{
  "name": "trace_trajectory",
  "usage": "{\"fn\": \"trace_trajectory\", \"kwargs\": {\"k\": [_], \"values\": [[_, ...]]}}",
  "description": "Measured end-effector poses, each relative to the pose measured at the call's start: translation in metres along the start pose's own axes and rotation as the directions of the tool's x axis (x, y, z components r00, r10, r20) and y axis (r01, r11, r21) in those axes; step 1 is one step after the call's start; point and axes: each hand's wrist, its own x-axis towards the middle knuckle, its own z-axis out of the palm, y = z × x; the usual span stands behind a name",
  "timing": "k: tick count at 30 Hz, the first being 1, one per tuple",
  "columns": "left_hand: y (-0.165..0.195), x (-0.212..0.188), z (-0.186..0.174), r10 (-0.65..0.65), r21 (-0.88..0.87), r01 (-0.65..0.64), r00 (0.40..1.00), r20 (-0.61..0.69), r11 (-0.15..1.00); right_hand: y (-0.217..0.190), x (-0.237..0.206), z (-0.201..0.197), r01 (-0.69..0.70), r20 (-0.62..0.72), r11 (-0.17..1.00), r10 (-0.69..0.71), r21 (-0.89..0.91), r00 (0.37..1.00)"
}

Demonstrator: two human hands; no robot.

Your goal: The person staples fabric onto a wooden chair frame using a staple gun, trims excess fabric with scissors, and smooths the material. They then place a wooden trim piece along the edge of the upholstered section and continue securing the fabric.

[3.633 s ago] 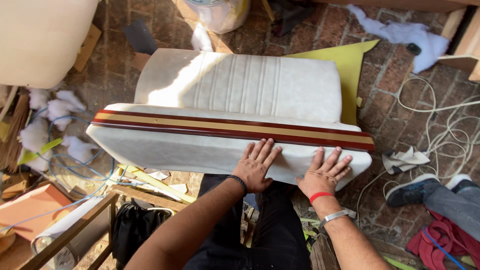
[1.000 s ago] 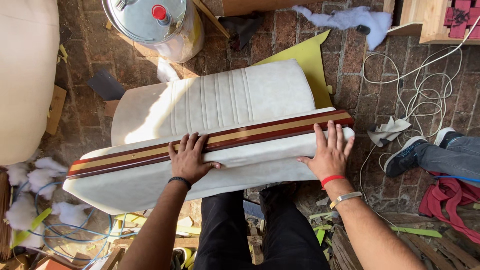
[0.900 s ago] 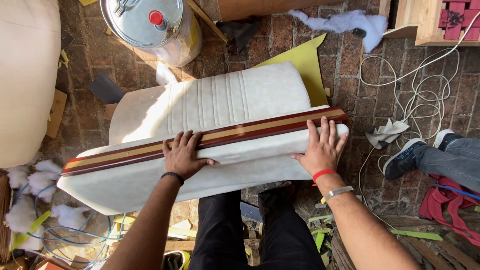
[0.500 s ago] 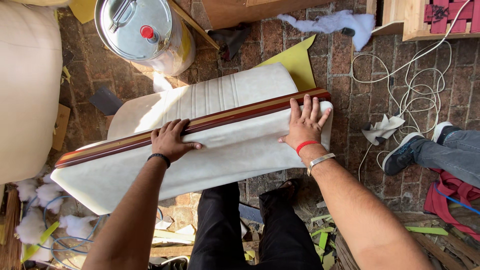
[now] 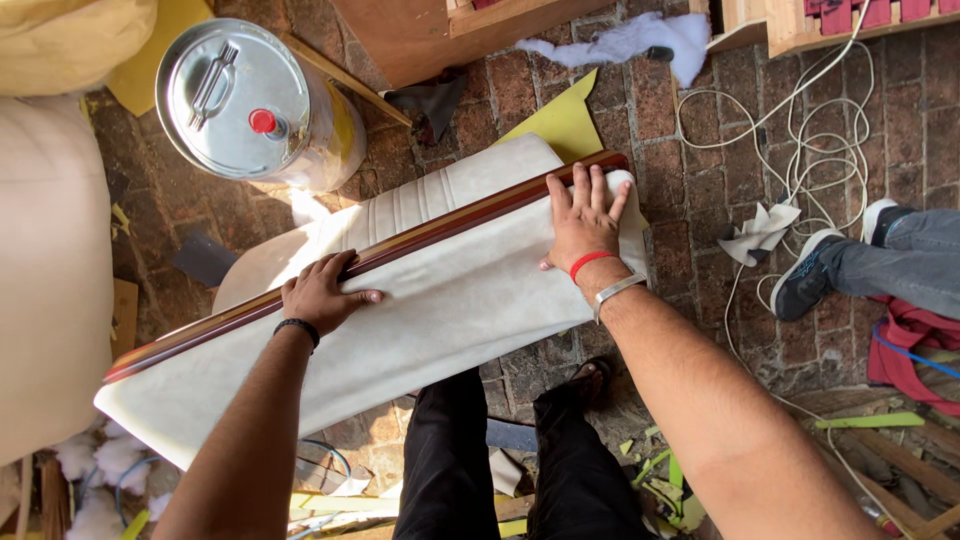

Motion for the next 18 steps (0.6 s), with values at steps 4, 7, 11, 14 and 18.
{"fn": "trace_trajectory", "kwargs": {"k": [4,7,11,14,18], "values": [[0.0,0.015,-0.011,0.025,0.015,-0.025,0.999,-0.019,1.0,0.006,0.002,0.017,0.057,-0.119,0.996,-0.048,0.068,0.992],[-0.001,0.027,-0.018,0.032,0.024,-0.031,0.997,-0.069,0.999,0.007,-0.012,0.051,0.095,-0.235,0.99,-0.067,0.108,0.97],[-0.003,0.045,-0.026,0.021,0.027,-0.018,0.991,-0.131,0.999,-0.008,-0.054,0.101,0.082,-0.136,0.988,-0.064,0.133,0.989],[-0.007,0.06,-0.03,-0.028,0.03,0.031,0.994,-0.104,0.999,-0.02,-0.076,0.112,0.024,-0.018,0.982,-0.021,0.186,1.0],[-0.015,0.076,-0.03,-0.003,0.026,0.006,0.992,-0.125,1.0,-0.025,-0.078,0.098,-0.014,0.133,0.978,-0.014,0.208,0.991]]}}
